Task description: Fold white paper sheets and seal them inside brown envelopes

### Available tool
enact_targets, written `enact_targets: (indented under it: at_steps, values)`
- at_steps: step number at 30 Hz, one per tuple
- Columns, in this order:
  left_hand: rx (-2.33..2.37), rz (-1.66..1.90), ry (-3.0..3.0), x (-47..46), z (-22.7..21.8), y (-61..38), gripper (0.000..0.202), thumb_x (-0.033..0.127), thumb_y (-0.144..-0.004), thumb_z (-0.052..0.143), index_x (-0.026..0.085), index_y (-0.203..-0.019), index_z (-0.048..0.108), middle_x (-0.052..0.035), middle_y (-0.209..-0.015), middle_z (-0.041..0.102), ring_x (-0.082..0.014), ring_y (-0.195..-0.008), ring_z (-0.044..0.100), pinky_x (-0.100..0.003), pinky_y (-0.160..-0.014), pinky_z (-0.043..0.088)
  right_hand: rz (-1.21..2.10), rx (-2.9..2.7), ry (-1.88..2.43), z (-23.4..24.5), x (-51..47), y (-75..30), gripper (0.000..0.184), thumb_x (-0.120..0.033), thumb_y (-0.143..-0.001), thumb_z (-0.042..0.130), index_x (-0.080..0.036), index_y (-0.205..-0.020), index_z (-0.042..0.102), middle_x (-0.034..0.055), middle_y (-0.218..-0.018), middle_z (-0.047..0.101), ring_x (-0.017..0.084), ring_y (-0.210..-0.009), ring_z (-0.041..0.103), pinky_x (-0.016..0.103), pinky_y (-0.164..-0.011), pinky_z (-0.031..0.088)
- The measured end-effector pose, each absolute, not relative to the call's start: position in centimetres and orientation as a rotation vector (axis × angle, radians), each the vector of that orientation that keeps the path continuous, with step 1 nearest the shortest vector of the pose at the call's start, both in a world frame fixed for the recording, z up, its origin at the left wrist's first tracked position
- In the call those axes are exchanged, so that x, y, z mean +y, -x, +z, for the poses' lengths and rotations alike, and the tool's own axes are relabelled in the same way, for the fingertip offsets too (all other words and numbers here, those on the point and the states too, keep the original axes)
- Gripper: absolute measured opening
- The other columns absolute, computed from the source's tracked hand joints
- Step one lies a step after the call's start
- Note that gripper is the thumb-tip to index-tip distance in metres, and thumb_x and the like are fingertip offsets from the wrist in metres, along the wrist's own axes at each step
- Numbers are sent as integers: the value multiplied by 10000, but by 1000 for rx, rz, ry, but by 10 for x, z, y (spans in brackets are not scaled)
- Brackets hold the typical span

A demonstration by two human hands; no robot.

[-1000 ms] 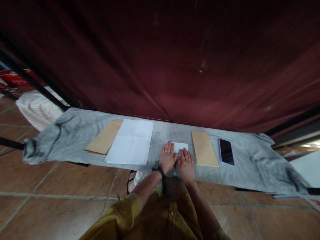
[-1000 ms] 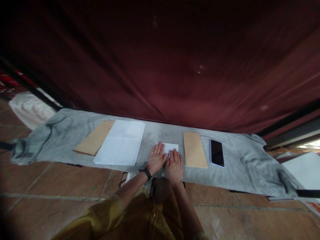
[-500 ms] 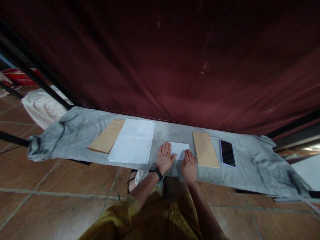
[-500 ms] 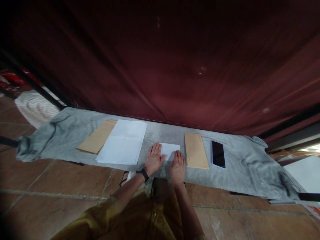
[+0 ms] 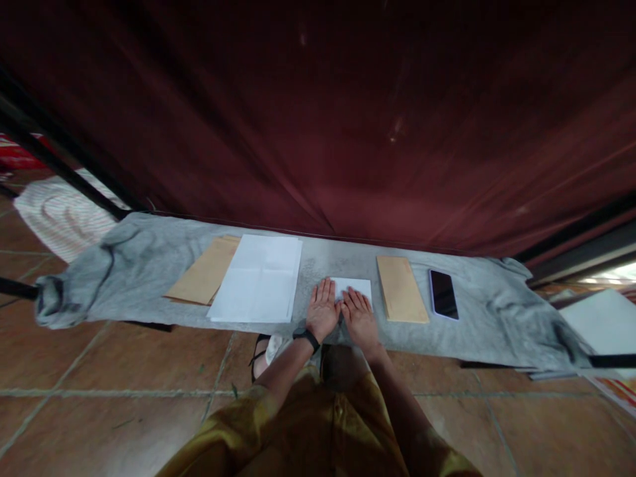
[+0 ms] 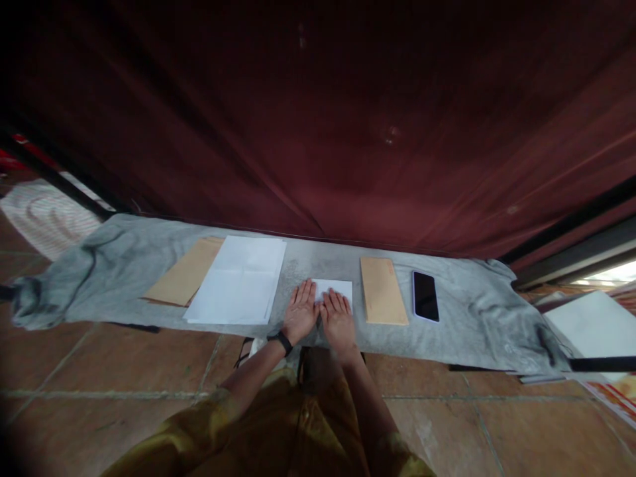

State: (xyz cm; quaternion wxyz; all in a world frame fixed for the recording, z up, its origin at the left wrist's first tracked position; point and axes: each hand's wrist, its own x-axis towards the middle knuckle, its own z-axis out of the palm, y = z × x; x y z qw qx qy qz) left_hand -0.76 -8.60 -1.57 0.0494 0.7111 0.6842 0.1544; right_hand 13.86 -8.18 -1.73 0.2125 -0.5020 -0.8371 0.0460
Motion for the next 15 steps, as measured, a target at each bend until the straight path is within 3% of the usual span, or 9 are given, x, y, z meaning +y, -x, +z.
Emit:
enact_targets:
  at_steps: [9,15]
  values:
    - [2115,466,-2130,-94,-16,9,593,335,-1015,328,58,-1540,333,-175,-1628,325,-270,-1534,243,-479,-1250,232,-2,-2258,1473,-27,-85,-145,465,-271,-1037,390,-165,-1474,504,140,-1558,457,270,-1438,416,474,-1172,323]
    - [2136,553,-2090,-102,-17,11,571,287,-1006,339,84,-1540,340,-176,-1602,378,-275,-1524,271,-503,-1234,277,-59,-2238,1471,-32,-84,-145,473,-244,-1030,387,-160,-1486,485,159,-1578,421,281,-1437,419,488,-1161,342]
